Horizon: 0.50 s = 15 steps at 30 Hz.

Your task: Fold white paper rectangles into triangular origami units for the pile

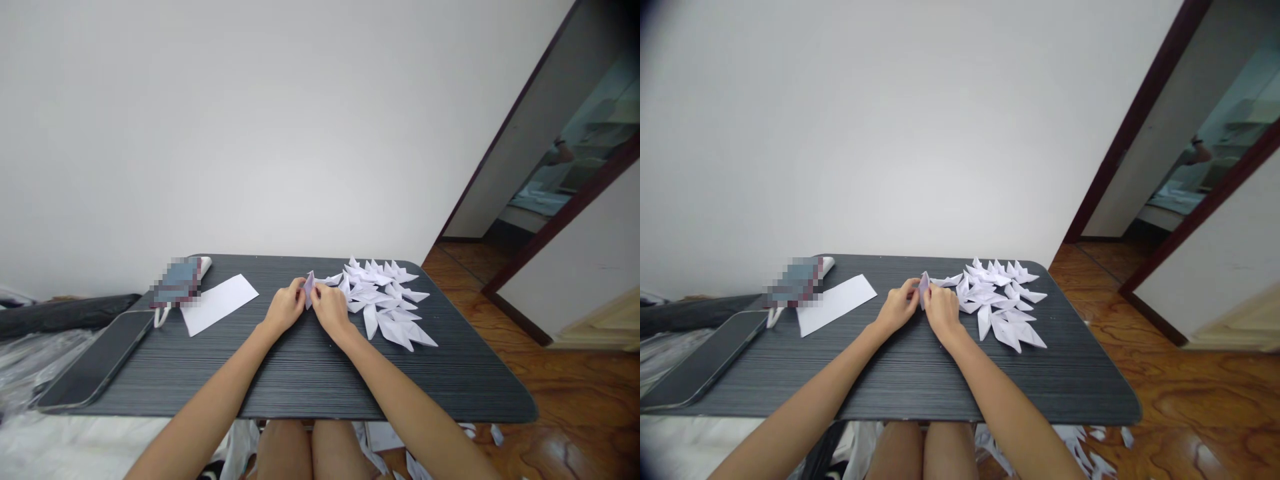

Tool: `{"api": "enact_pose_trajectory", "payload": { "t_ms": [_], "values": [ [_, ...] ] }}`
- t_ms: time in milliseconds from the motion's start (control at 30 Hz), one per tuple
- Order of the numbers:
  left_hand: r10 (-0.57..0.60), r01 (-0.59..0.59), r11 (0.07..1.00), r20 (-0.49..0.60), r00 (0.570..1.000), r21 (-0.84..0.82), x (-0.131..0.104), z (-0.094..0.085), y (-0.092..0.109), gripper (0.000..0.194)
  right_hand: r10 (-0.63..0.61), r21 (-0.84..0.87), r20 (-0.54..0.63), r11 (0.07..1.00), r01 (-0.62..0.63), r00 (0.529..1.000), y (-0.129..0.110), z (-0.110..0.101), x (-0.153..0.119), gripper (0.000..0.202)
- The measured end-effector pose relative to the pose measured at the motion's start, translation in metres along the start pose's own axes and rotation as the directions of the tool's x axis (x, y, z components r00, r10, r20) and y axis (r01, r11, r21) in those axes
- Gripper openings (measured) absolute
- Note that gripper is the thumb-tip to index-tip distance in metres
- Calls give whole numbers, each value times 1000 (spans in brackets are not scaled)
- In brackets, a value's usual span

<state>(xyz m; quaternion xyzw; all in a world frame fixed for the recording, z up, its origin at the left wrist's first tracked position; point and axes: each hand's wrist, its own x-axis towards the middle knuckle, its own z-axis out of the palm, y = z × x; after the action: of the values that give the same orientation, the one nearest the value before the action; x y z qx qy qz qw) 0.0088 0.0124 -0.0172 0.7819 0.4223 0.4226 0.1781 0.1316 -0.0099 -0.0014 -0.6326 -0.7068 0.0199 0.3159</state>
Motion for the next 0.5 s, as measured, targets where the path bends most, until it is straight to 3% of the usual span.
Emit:
{"api": "enact_pose_trajectory", "payload": {
  "t_ms": [333, 400, 500],
  "values": [
    [29, -29, 997, -11, 1000, 70, 1, 9, 0, 28, 44, -20, -39, 999, -45, 998, 6, 2, 6, 27],
    [15, -13, 996, -23, 1000, 90, 2, 10, -1, 29, 28, 71, -30, 997, -26, 999, 10, 1, 8, 27],
    [-45, 46, 999, -50, 998, 18, 4, 6, -1, 28, -30, 387, 61, 922, 4, 998, 15, 2, 10, 27]
  ]
}}
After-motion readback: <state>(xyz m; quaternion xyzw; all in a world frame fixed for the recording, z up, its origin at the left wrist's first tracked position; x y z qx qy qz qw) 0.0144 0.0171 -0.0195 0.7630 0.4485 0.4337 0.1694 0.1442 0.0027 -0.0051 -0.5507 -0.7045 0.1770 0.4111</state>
